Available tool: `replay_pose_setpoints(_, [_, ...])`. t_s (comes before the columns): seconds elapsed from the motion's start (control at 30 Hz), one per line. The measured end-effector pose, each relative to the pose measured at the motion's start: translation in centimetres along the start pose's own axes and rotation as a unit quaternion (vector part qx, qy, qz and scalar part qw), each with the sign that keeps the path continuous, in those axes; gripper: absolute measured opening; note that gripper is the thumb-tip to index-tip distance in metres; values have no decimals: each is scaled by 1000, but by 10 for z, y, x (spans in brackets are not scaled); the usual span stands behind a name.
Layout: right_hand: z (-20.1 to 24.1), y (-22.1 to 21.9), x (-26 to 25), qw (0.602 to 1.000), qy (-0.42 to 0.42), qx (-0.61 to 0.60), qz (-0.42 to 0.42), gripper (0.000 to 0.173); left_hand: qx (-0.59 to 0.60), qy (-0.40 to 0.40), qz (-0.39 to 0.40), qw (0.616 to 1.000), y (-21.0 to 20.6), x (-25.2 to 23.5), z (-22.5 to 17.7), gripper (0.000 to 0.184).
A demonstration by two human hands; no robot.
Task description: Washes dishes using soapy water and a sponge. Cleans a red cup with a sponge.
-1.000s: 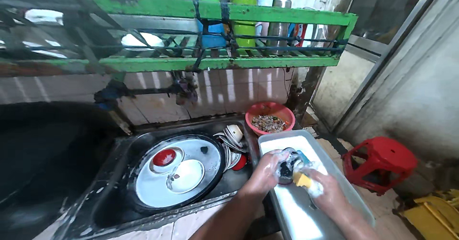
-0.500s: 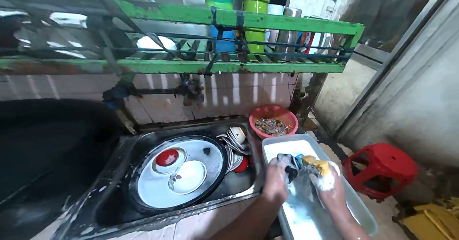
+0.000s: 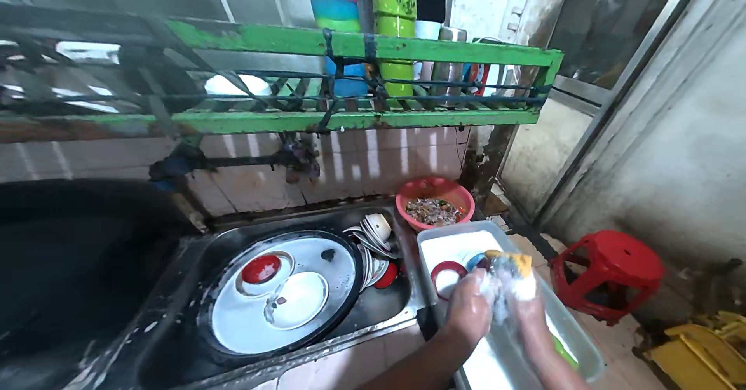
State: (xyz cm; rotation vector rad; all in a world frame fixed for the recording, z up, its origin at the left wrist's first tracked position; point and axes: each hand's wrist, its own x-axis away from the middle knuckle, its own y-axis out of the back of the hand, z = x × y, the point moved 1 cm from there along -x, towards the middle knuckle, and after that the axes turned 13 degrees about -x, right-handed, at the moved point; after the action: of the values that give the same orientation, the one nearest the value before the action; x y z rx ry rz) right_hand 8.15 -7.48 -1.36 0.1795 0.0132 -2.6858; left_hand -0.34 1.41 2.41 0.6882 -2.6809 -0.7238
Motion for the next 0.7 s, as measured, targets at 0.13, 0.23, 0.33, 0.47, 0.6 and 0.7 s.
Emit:
replay_pose_setpoints(0.13, [5,10,-17,996,-57,-71,1,30,210,20,-56,976,-9,5,0,32])
replay_pose_setpoints(0.23, [-1,-6,10,997,60,-44,-21,53,359,70,-149,919,-4,-10,9,22])
replay_pose_setpoints(0.33, [-7,-8,10,997,54,-47,-16,53,353,71,-144,922,-1,-14,16,24])
replay_pose_setpoints(0.47, [4,0,-20,1000,-21,5,-6,42,302,56,-100,946,-11,-10,14,27])
replay_pose_setpoints(0.6, [4,-9,0,977,181,105,38,42,329,84,-140,930,6,-18,15,25])
replay_pose_setpoints(0.7, [-5,6,3,959,222,131,115,37,457,121,-168,865,22,-29,25,23])
